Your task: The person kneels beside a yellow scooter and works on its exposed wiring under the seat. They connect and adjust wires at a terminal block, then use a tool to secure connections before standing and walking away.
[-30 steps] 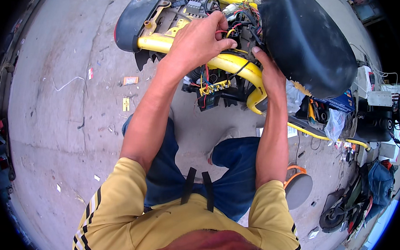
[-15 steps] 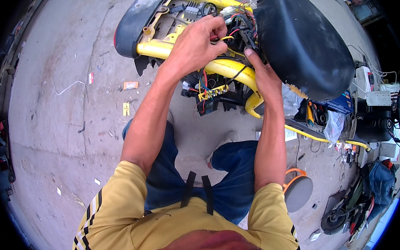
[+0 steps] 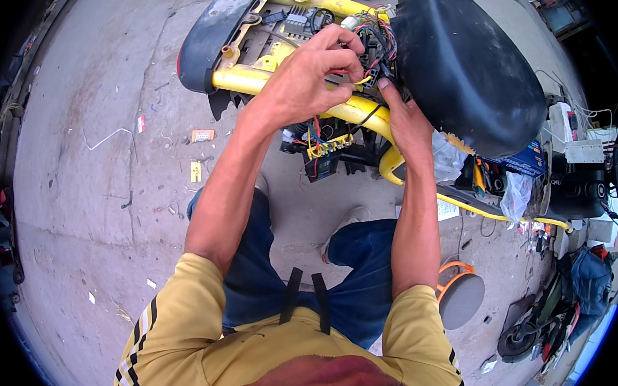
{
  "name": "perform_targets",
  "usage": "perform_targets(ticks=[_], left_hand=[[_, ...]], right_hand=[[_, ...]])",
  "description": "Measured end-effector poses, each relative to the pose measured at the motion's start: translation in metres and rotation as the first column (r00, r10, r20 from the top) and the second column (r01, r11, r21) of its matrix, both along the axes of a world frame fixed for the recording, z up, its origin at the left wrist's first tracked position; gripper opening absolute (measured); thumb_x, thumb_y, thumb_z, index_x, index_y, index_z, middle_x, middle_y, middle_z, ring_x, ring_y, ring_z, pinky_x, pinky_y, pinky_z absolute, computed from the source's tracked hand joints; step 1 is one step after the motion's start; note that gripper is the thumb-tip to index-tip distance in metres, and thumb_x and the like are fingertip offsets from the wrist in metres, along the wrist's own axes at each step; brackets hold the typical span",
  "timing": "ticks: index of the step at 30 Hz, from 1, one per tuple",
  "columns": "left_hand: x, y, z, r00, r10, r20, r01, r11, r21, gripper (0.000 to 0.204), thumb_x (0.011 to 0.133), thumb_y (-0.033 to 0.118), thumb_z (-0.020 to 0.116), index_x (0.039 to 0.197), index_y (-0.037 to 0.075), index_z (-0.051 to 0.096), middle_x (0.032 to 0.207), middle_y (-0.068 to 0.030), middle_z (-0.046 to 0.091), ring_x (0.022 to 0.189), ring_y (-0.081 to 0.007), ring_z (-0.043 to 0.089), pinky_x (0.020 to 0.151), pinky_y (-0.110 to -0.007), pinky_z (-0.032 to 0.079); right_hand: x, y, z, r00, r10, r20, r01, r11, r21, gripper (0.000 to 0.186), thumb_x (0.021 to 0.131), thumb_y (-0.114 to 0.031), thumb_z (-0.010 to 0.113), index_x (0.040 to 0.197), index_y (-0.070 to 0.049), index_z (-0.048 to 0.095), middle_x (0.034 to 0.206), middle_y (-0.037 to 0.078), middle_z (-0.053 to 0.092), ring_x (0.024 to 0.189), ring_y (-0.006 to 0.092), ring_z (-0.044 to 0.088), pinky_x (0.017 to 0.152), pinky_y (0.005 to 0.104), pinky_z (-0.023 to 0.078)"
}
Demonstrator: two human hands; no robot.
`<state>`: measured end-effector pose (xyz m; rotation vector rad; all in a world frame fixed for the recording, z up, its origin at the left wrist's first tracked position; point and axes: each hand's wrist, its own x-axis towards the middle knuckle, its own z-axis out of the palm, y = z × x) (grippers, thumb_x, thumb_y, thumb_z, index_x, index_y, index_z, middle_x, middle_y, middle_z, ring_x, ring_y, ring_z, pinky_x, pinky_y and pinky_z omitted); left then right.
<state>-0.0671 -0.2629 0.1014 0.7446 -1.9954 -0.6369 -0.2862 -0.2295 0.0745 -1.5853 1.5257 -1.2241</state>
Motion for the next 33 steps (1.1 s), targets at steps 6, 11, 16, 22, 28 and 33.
perform_targets(ticks=[6, 11, 16, 22, 28, 33], left_hand=[[0.003, 0.001, 0.001, 0.998, -0.054, 0.023, 0.053, 0.998, 0.028, 0.018, 0.081, -0.008, 0.076, 0.095, 0.003, 0.07, 0.129, -0.0076, 0.061, 0.111, -0.0211, 0.067, 0.098, -0.035, 0.055], [0.003, 0.0, 0.0, 0.997, -0.055, 0.052, 0.054, 0.998, 0.012, 0.018, 0.081, -0.007, 0.078, 0.095, 0.003, 0.07, 0.125, -0.0069, 0.064, 0.112, -0.0213, 0.067, 0.098, -0.036, 0.056], [0.003, 0.001, 0.001, 0.997, -0.069, 0.042, 0.066, 0.996, 0.059, 0.021, 0.083, -0.006, 0.077, 0.101, 0.002, 0.069, 0.123, -0.0066, 0.066, 0.111, -0.0186, 0.067, 0.099, -0.036, 0.057], [0.001, 0.003, 0.003, 0.99, -0.083, -0.115, 0.115, 0.944, 0.309, 0.04, 0.088, -0.001, 0.077, 0.126, 0.002, 0.064, 0.124, -0.0059, 0.07, 0.109, -0.0156, 0.067, 0.1, -0.035, 0.056], [-0.013, 0.002, 0.0, 0.989, 0.026, -0.146, 0.012, 0.968, 0.249, 0.045, 0.091, 0.002, 0.077, 0.134, 0.003, 0.066, 0.118, -0.0063, 0.074, 0.1, -0.0132, 0.068, 0.088, -0.027, 0.054], [-0.021, 0.001, -0.001, 0.98, 0.098, -0.176, -0.043, 0.956, 0.291, 0.035, 0.093, 0.002, 0.077, 0.127, 0.001, 0.07, 0.104, -0.0031, 0.076, 0.095, -0.0096, 0.068, 0.084, -0.025, 0.054]], right_hand=[[-0.001, 0.002, 0.005, 0.981, 0.086, 0.175, -0.086, 0.996, -0.009, 0.066, 0.098, -0.026, 0.078, 0.152, 0.002, 0.055, 0.147, 0.015, 0.063, 0.136, 0.0237, 0.057, 0.12, 0.036, 0.038], [-0.005, -0.001, 0.008, 0.984, 0.152, 0.094, -0.16, 0.984, 0.079, 0.076, 0.096, -0.027, 0.081, 0.157, 0.004, 0.049, 0.152, 0.018, 0.058, 0.14, 0.025, 0.054, 0.122, 0.0373, 0.037], [-0.007, -0.004, 0.005, 0.972, 0.165, 0.168, -0.182, 0.98, 0.086, 0.077, 0.095, -0.024, 0.082, 0.158, 0.004, 0.048, 0.155, 0.018, 0.056, 0.142, 0.0235, 0.053, 0.122, 0.0371, 0.038], [-0.008, -0.003, 0.002, 0.981, 0.13, 0.145, -0.143, 0.986, 0.082, 0.077, 0.094, -0.023, 0.083, 0.158, 0.004, 0.048, 0.152, 0.017, 0.059, 0.137, 0.0209, 0.055, 0.119, 0.0358, 0.04], [-0.004, -0.003, 0.003, 0.972, 0.152, 0.177, -0.164, 0.985, 0.054, 0.075, 0.093, -0.022, 0.084, 0.156, 0.004, 0.051, 0.148, 0.015, 0.062, 0.131, 0.0189, 0.059, 0.114, 0.0338, 0.045], [0.0, 0.0, 0.007, 0.979, 0.153, 0.136, -0.157, 0.987, 0.023, 0.074, 0.092, -0.022, 0.085, 0.154, 0.004, 0.053, 0.144, 0.015, 0.065, 0.127, 0.0181, 0.061, 0.113, 0.0334, 0.046]])
